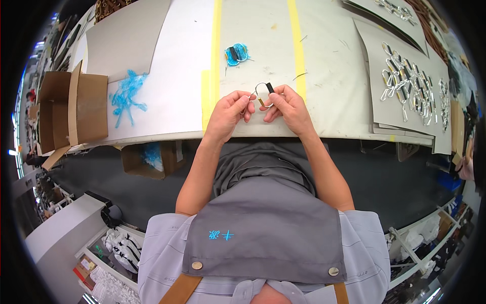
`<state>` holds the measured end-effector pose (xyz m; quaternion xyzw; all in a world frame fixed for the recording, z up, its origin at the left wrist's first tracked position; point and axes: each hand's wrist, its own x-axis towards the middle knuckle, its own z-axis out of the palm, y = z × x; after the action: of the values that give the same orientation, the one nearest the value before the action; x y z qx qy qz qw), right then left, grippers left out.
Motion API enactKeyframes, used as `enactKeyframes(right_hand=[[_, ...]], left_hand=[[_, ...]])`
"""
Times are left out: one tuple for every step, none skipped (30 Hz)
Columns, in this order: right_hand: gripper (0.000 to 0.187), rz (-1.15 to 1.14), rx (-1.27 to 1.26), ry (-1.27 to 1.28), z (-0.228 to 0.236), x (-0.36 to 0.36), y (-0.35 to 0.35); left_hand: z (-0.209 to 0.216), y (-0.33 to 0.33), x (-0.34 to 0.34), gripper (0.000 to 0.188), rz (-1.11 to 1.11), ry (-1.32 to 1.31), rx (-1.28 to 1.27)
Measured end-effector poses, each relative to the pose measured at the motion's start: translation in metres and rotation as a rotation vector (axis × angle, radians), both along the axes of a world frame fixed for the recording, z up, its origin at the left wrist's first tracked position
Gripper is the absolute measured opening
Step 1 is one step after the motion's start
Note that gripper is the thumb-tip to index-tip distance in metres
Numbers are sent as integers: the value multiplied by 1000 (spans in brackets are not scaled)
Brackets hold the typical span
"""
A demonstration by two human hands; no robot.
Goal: Assembling small hardware components and straps onto decorative leather or fabric pieces at a workshop table.
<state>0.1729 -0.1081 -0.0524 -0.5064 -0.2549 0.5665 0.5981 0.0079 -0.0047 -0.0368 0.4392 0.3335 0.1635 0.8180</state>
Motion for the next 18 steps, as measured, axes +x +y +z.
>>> enactKeyframes(right_hand=[[18,-10,0,5,-1,1,-1],[18,-19,0,11,-2,1,-1],[18,-20,1,14,-3,1,-1],[17,-29,14,18,-3,0,-1],[17,-38,27,21,-4,-1,-1],[17,-36,27,24,-5,-3,0],[16,-60,43,-5,-7,-4,1],[16,-83,59,-34,-8,-5,2],[16,-83,60,-32,-9,-5,2],[16,-71,62,-14,-9,-3,2],[15,-60,65,3,-9,-2,2],[15,-63,67,-1,-9,0,1],[14,-68,67,-8,-8,3,0],[14,-77,66,-18,-6,7,-3],[13,-83,58,-28,-7,7,-4],[11,-101,46,-52,-10,8,-6],[10,-74,20,-66,-8,6,-3],[10,-31,42,-51,-7,2,-1]], left_hand=[[-1,-1,1,20,-27,13,-8],[-2,-2,1,20,-28,16,-7],[-3,-2,1,20,-71,50,16],[-3,-3,1,19,-111,84,39],[-4,-4,0,19,-110,87,39],[-4,-4,0,19,-120,91,49],[-4,-5,0,18,-130,94,59],[-4,-6,0,18,-129,96,59],[-2,-8,0,19,-199,117,153],[-1,-10,2,20,-268,136,248],[-1,-13,6,20,-269,134,250],[0,-17,13,20,-120,109,350],[0,-18,21,20,21,70,447],[1,-17,25,20,8,49,449],[3,-15,26,20,-21,99,463],[3,-12,32,19,-56,133,477],[-1,-10,28,16,-26,204,493],[4,-11,26,14,48,252,495]])
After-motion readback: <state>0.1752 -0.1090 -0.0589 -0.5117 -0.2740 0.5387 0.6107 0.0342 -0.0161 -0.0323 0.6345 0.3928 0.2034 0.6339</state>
